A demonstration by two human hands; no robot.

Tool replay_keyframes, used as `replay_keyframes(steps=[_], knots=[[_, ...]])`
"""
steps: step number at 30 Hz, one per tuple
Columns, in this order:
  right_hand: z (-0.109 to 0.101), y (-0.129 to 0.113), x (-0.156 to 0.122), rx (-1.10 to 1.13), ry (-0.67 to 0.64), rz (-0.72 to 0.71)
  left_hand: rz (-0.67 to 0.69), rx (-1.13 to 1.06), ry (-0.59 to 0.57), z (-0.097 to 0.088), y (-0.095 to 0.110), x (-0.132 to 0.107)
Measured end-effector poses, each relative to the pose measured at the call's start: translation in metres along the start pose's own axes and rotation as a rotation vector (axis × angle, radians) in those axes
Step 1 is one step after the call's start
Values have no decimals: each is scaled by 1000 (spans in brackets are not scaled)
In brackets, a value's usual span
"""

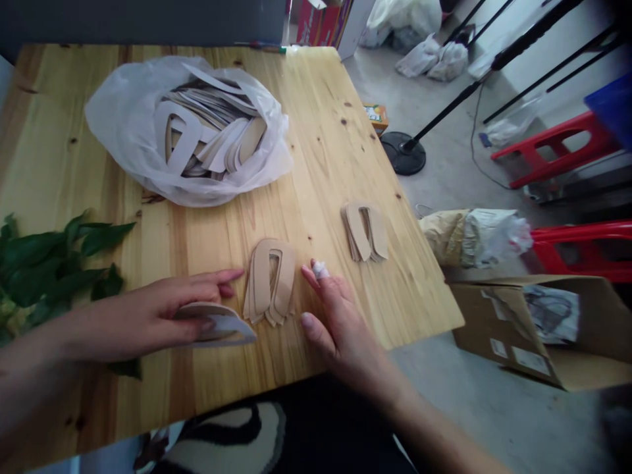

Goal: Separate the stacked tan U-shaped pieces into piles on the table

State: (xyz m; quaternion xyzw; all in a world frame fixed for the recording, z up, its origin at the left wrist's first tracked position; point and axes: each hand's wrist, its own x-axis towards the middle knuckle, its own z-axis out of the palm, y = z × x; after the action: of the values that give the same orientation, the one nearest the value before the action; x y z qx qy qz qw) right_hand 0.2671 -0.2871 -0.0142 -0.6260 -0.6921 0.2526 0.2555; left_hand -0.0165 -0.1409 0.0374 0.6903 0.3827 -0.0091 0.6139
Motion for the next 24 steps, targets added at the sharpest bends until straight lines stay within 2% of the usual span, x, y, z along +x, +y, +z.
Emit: replay_keyframes(steps=[7,14,20,24], knots=[[11,-10,-14,-13,-26,-72,77,68,-65,20,2,-9],[7,-11,-24,-4,17,-62,5,94,-91,22,0,-17],[8,-17,-29,61,-38,-112,-5,103,-154,25,1,-19],[8,-21,-29,92,-60,-132,2,103,-139,28,4,-18]])
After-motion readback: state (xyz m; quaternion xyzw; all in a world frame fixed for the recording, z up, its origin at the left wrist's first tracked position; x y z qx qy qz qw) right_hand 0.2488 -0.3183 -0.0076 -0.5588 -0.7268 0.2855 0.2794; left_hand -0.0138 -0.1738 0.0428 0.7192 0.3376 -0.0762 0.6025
